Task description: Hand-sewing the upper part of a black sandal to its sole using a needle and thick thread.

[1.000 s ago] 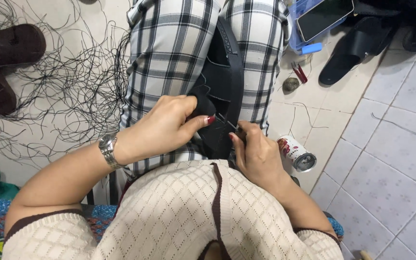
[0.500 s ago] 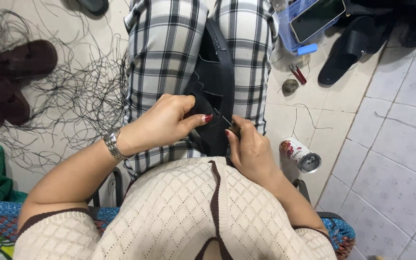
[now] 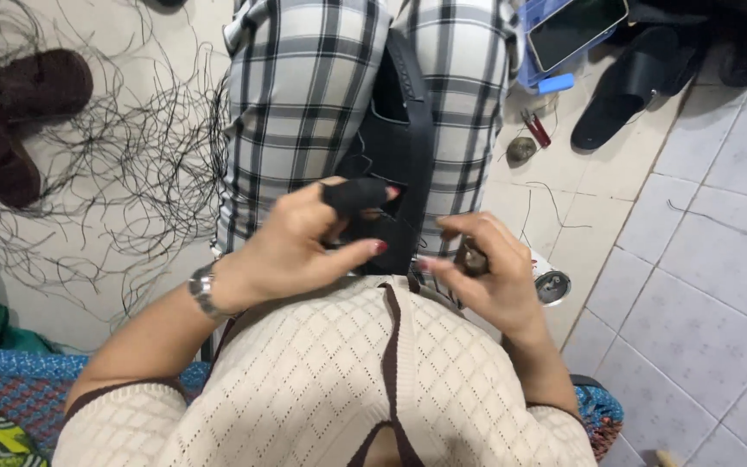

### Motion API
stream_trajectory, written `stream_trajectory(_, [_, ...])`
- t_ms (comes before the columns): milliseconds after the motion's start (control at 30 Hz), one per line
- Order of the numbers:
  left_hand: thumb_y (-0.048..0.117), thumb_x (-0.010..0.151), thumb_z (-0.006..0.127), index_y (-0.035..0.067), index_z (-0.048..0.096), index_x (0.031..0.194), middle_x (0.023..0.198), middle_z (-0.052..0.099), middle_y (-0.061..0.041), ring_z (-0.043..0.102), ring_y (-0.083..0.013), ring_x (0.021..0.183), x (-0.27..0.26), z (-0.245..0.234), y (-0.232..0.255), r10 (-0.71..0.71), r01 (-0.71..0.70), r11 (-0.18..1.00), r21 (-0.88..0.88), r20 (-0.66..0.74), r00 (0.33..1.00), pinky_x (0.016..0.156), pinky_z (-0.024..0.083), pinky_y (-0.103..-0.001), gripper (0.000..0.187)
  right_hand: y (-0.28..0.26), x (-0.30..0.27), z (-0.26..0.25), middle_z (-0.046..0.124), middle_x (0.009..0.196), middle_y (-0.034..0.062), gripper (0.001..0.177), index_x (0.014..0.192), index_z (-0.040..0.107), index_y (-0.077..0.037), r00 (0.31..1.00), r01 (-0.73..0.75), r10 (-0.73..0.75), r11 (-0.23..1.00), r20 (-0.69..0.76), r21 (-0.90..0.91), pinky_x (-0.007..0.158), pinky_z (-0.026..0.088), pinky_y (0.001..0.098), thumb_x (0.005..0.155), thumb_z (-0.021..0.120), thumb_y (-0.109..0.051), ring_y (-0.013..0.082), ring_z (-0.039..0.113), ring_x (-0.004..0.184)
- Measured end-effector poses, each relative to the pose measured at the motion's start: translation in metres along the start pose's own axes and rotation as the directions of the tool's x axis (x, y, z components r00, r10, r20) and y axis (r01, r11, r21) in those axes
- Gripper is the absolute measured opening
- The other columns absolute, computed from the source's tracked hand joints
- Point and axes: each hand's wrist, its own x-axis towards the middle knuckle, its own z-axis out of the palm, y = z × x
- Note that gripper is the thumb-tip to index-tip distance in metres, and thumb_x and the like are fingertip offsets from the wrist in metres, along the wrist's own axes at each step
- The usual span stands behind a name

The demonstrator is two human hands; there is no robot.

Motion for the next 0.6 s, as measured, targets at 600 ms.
stream_trajectory(600, [0.008,0.094,0.07,-0.007,0.067,0.077,0.072,0.062,-0.017,0.064,-0.0331,0.065,0.006,0.017,-0.024,0.259,-0.286,0.878,0.384,0.121,0.958,0.052,0.049,-0.038,0.023,0.058,0.04,-0.031,0.064,0.075,0.015,0.016,0.068,0.069,-0.004,0.889,0.05,-0.328,0.763,0.319,0.644,0.051,0.04,0.0293,0.079,0.073,-0.015,0.0155,0.056,0.057])
